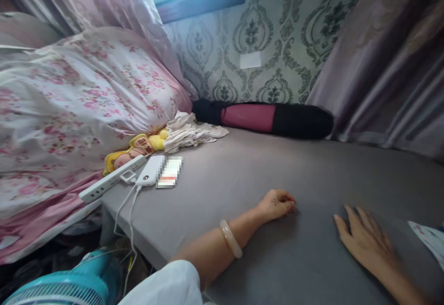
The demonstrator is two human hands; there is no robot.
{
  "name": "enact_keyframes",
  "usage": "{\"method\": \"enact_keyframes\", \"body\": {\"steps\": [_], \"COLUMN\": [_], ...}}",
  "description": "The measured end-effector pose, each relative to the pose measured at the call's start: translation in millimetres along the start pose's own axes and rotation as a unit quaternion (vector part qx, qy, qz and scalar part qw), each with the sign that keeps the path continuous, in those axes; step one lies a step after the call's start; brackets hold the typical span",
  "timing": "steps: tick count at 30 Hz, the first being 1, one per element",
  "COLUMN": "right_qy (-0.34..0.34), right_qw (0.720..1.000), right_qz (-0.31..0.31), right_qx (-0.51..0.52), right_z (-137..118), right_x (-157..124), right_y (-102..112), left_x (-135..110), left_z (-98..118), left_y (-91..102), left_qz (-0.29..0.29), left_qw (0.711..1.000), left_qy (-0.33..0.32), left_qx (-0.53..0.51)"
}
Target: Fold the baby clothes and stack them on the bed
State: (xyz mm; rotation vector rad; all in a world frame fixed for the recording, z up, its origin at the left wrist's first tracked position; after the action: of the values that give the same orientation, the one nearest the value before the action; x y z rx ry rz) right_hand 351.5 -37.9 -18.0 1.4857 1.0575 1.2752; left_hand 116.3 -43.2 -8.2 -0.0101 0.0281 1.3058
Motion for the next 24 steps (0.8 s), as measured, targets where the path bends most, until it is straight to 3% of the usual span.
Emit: {"method": "enact_keyframes", "body": {"steps": [6, 9, 12, 15, 19, 24], "right_qy": [0.035, 0.069, 0.105, 0.131, 0.155, 0.158], "right_qw": [0.999, 0.998, 0.994, 0.991, 0.986, 0.984], "right_qz": [-0.012, -0.011, 0.006, 0.033, 0.065, 0.076], "right_qx": [0.001, 0.001, 0.001, 0.005, 0.014, 0.022], "right_z": [-41, -64, -83, -93, -93, -94], "right_x": [0, -1, -4, -7, -9, -11], "right_y": [-8, -8, -7, -5, -5, -3], "left_x": [-3, -3, -5, -16, -47, -88], "left_z": [7, 12, 21, 33, 47, 64], "left_y": [7.8, 32.6, 82.7, 149.8, 238.4, 327.7], "left_qz": [-0.002, 0.021, 0.101, 0.211, 0.335, 0.450], "left_qw": [0.997, 0.998, 0.994, 0.976, 0.941, 0.889], "left_qy": [0.036, 0.042, 0.044, 0.042, 0.024, -0.004], "left_qx": [-0.066, -0.048, -0.009, 0.025, 0.053, 0.083]}}
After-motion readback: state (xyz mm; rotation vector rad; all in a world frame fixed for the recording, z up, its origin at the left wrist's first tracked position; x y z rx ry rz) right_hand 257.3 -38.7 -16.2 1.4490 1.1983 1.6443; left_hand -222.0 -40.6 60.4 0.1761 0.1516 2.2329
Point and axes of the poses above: each hand's wrist, its own x-axis towards the middle knuckle, its own y-axis out of the back of the hand, z = x × y, the point moved 4 cm from there along x, towards the middle knuckle, and after that the axes turned 10 degrees about -y, right-handed, at the moved point
